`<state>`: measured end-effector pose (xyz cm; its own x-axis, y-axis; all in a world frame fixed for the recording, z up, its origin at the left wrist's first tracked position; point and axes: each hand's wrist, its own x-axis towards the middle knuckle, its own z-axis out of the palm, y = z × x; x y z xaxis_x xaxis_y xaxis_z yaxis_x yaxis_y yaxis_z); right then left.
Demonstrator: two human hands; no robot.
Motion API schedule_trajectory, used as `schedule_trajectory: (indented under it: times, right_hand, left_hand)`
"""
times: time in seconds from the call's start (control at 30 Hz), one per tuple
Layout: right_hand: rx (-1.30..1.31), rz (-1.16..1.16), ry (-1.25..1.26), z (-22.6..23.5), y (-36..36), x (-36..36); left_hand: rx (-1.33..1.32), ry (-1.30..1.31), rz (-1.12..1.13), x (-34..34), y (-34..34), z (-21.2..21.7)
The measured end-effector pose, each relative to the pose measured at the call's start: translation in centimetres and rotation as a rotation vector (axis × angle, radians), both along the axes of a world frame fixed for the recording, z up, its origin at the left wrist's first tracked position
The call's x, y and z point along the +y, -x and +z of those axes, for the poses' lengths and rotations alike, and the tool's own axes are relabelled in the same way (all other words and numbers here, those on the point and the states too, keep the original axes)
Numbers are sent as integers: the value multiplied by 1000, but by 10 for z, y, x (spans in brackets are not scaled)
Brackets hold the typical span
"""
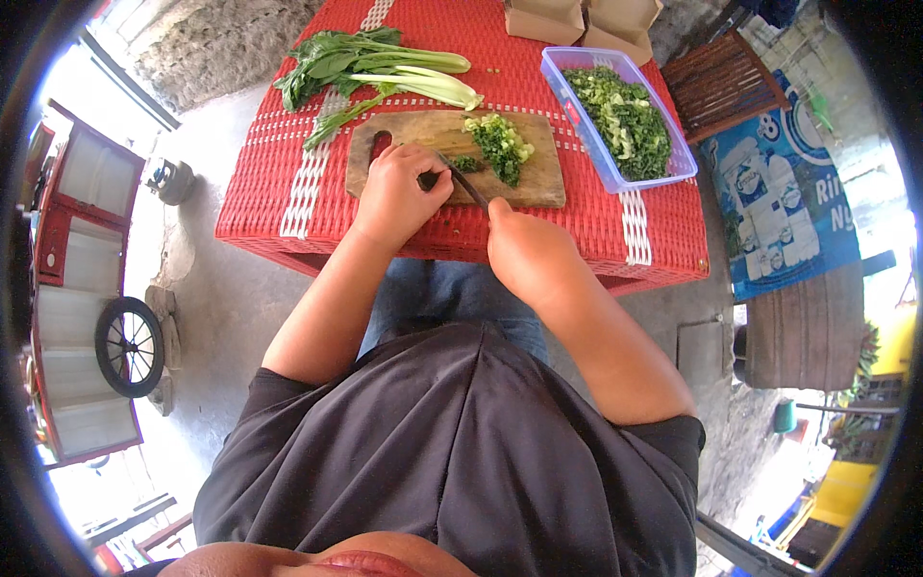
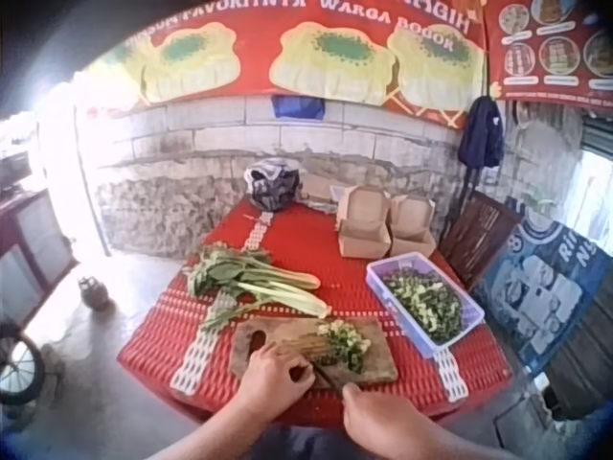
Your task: The person chops green leafy vegetables on a wooden cutting board using a knife. The chopped pieces are placed into a nearby plastic container. The person continues chopping multiple stalks of the vegetable throughout the clip.
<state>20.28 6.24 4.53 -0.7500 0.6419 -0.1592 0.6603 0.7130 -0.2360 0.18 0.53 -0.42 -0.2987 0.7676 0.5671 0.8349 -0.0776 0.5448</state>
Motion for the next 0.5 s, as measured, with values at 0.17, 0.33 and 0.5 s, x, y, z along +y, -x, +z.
schedule_trajectory:
  times: [0.17,0.33,0.5]
  right_hand:
    - [1,18,-12,8,-18,-6]
    - [43,13,-37,16,-21,-12]
    - [19,39,-41,13,-16,-13]
  left_hand:
    - [-14,-51,-12,-2,4,-4]
    - [-26,-8,0,-2,4,-2]
    - [-39,-29,-5,-1,5,-4]
